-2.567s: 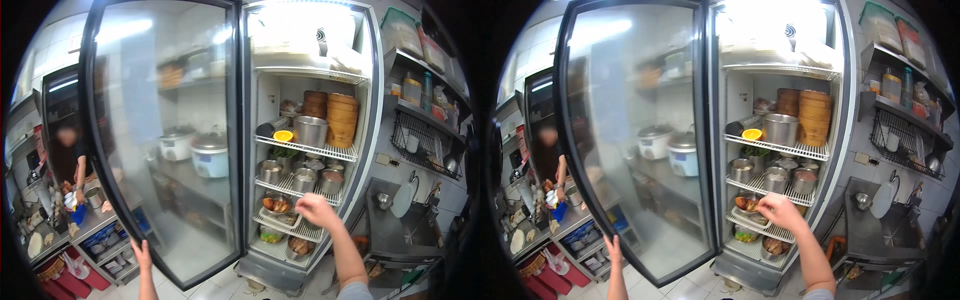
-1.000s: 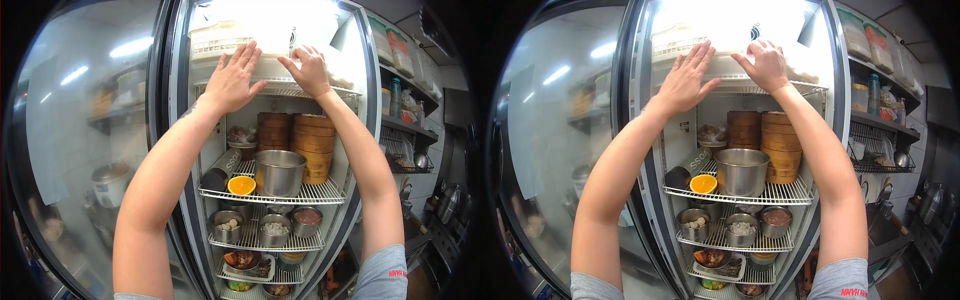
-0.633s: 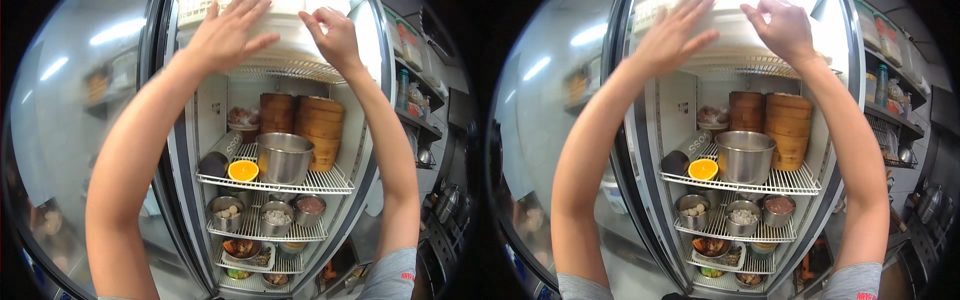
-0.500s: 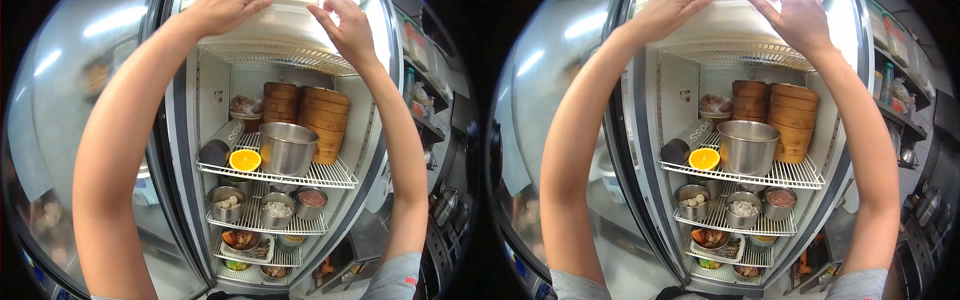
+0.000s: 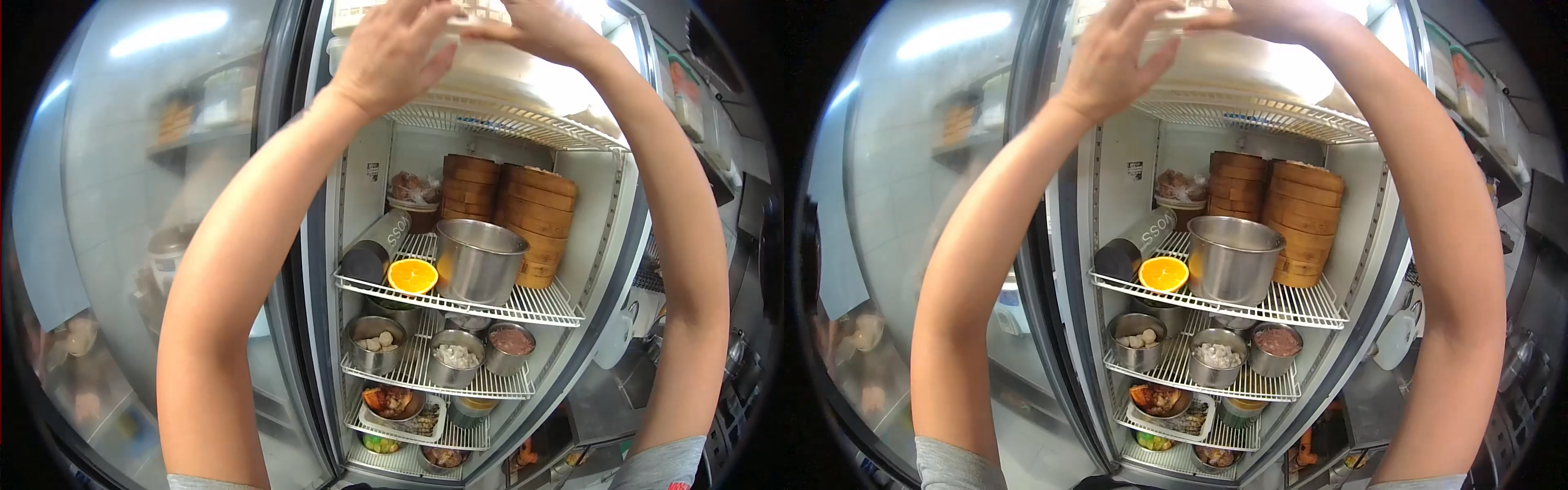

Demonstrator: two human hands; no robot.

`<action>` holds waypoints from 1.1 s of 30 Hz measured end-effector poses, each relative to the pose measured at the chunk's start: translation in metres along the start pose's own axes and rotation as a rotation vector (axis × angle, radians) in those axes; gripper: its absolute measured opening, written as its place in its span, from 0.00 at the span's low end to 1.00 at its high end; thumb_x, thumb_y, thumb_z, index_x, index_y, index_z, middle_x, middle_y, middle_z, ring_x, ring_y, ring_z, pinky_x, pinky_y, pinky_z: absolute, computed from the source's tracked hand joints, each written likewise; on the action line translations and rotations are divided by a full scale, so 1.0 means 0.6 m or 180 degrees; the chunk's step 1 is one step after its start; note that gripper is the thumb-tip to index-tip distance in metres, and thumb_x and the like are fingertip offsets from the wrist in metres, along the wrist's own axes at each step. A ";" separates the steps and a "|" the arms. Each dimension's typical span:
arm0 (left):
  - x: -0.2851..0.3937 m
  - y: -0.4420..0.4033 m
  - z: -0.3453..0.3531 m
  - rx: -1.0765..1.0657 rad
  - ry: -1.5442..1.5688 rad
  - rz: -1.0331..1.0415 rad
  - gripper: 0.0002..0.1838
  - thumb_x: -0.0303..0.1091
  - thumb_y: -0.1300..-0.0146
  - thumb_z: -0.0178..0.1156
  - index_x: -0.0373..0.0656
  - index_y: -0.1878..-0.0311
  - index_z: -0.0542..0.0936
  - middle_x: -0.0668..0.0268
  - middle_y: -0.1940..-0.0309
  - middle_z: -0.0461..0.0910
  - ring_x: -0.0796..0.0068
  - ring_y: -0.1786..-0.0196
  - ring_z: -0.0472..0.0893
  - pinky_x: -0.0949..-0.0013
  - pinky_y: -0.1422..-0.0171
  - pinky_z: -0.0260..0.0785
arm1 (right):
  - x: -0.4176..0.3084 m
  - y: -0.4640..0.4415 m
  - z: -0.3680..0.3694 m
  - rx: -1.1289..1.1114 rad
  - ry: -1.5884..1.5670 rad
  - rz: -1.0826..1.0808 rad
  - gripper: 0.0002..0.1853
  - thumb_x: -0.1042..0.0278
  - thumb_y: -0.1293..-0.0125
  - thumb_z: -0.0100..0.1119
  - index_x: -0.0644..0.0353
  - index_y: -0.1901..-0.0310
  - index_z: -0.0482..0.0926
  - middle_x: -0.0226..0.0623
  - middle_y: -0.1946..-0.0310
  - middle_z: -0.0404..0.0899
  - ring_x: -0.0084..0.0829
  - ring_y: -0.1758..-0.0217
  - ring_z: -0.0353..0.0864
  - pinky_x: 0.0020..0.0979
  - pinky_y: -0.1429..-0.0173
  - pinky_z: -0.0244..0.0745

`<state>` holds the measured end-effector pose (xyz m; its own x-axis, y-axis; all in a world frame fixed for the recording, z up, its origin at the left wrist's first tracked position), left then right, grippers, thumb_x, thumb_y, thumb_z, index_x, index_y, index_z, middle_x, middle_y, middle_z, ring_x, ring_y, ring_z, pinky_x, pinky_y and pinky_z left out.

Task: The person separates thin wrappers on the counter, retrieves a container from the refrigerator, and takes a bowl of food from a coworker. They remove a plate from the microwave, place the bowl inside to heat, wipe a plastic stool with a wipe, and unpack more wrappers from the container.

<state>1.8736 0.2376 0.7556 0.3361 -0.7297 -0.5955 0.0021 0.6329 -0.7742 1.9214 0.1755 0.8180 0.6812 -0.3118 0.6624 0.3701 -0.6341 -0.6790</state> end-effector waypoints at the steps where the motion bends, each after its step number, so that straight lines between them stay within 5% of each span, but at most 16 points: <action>1: 0.005 0.011 0.014 -0.0214 0.0091 0.0027 0.31 0.48 0.38 0.58 0.45 0.34 0.65 0.57 0.37 0.66 0.57 0.35 0.67 0.56 0.32 0.61 | 0.018 -0.009 -0.002 0.0372 0.0051 0.0083 0.39 0.38 0.37 0.53 0.63 0.35 0.63 0.58 0.38 0.66 0.53 0.34 0.64 0.47 0.29 0.58; 3: 0.030 0.026 0.017 -0.0192 -0.0020 0.0304 0.29 0.42 0.41 0.60 0.45 0.38 0.67 0.58 0.41 0.68 0.58 0.41 0.70 0.59 0.36 0.64 | 0.038 -0.024 -0.005 0.1136 0.0149 0.0236 0.39 0.38 0.35 0.51 0.67 0.37 0.65 0.57 0.39 0.68 0.51 0.36 0.68 0.45 0.32 0.62; 9: 0.059 0.026 0.016 -0.0133 -0.0039 0.0465 0.35 0.42 0.42 0.61 0.45 0.32 0.61 0.58 0.37 0.64 0.57 0.38 0.68 0.58 0.31 0.59 | 0.100 -0.048 0.010 0.0668 -0.0383 0.1641 0.28 0.46 0.30 0.44 0.67 0.53 0.79 0.54 0.52 0.78 0.51 0.46 0.76 0.46 0.43 0.69; 12: 0.054 0.025 0.018 -0.0198 -0.0126 0.0423 0.36 0.43 0.41 0.61 0.43 0.32 0.61 0.58 0.37 0.63 0.57 0.38 0.67 0.57 0.29 0.57 | 0.156 -0.061 0.009 0.1092 0.0269 0.1413 0.24 0.49 0.31 0.46 0.66 0.62 0.81 0.54 0.61 0.80 0.51 0.56 0.79 0.46 0.52 0.72; 13: 0.050 0.023 0.020 -0.0228 -0.0222 0.0412 0.37 0.46 0.41 0.61 0.42 0.32 0.61 0.57 0.38 0.66 0.58 0.38 0.68 0.57 0.29 0.56 | 0.123 -0.057 0.002 0.2233 0.1406 -0.0164 0.21 0.52 0.33 0.49 0.65 0.67 0.81 0.54 0.69 0.79 0.51 0.64 0.79 0.46 0.59 0.72; 16: 0.031 0.009 0.024 -0.0163 -0.0318 0.0282 0.35 0.49 0.41 0.62 0.42 0.35 0.64 0.58 0.44 0.71 0.60 0.41 0.71 0.57 0.34 0.60 | 0.167 -0.057 -0.031 0.2159 0.0102 0.0832 0.21 0.53 0.33 0.50 0.65 0.69 0.79 0.53 0.72 0.79 0.52 0.67 0.79 0.47 0.61 0.71; 17: 0.019 0.006 0.038 -0.0418 -0.0356 0.0190 0.34 0.50 0.42 0.62 0.42 0.37 0.66 0.59 0.46 0.73 0.61 0.42 0.72 0.57 0.36 0.61 | 0.152 -0.059 -0.032 0.2249 0.0457 0.0570 0.21 0.53 0.33 0.51 0.66 0.71 0.79 0.52 0.73 0.79 0.53 0.69 0.78 0.46 0.62 0.71; 23: 0.002 -0.011 0.048 -0.1114 -0.0495 0.0264 0.30 0.52 0.42 0.62 0.43 0.44 0.70 0.63 0.51 0.76 0.65 0.45 0.75 0.60 0.46 0.68 | 0.163 -0.041 -0.044 0.2010 0.0088 0.1142 0.22 0.51 0.32 0.50 0.66 0.69 0.80 0.53 0.72 0.80 0.50 0.66 0.80 0.46 0.58 0.71; 27: -0.009 -0.026 0.013 -0.0761 -0.0853 0.0753 0.28 0.58 0.42 0.58 0.43 0.50 0.72 0.64 0.52 0.77 0.66 0.45 0.77 0.63 0.48 0.71 | 0.190 -0.017 -0.067 0.2101 -0.0043 0.1207 0.22 0.53 0.32 0.49 0.68 0.68 0.79 0.54 0.71 0.80 0.50 0.66 0.80 0.46 0.58 0.72; 30: -0.031 -0.033 -0.001 -0.1686 -0.0601 0.0220 0.30 0.53 0.41 0.60 0.37 0.47 0.69 0.53 0.51 0.73 0.58 0.47 0.75 0.59 0.43 0.69 | 0.219 0.008 -0.088 0.2139 -0.0156 0.1279 0.22 0.54 0.32 0.49 0.69 0.68 0.79 0.55 0.71 0.80 0.51 0.66 0.80 0.46 0.58 0.73; 33: -0.025 -0.053 -0.019 -0.1511 -0.0559 0.0397 0.32 0.55 0.41 0.61 0.34 0.48 0.69 0.53 0.54 0.74 0.58 0.48 0.75 0.61 0.44 0.70 | 0.239 0.026 -0.106 0.2139 -0.0278 0.1300 0.22 0.55 0.31 0.48 0.70 0.67 0.79 0.56 0.71 0.80 0.51 0.66 0.80 0.46 0.58 0.73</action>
<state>1.8579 0.2253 0.7868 0.4596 -0.5760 -0.6760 -0.4617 0.4953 -0.7359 1.9846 0.0758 0.9223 0.8822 -0.3533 0.3113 0.3635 0.0906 -0.9272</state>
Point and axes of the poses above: each hand's wrist, its own y-axis away from the middle knuckle, its own z-axis out of the palm, x = y × z, the point moved 10 cm from there along -y, towards the middle knuckle
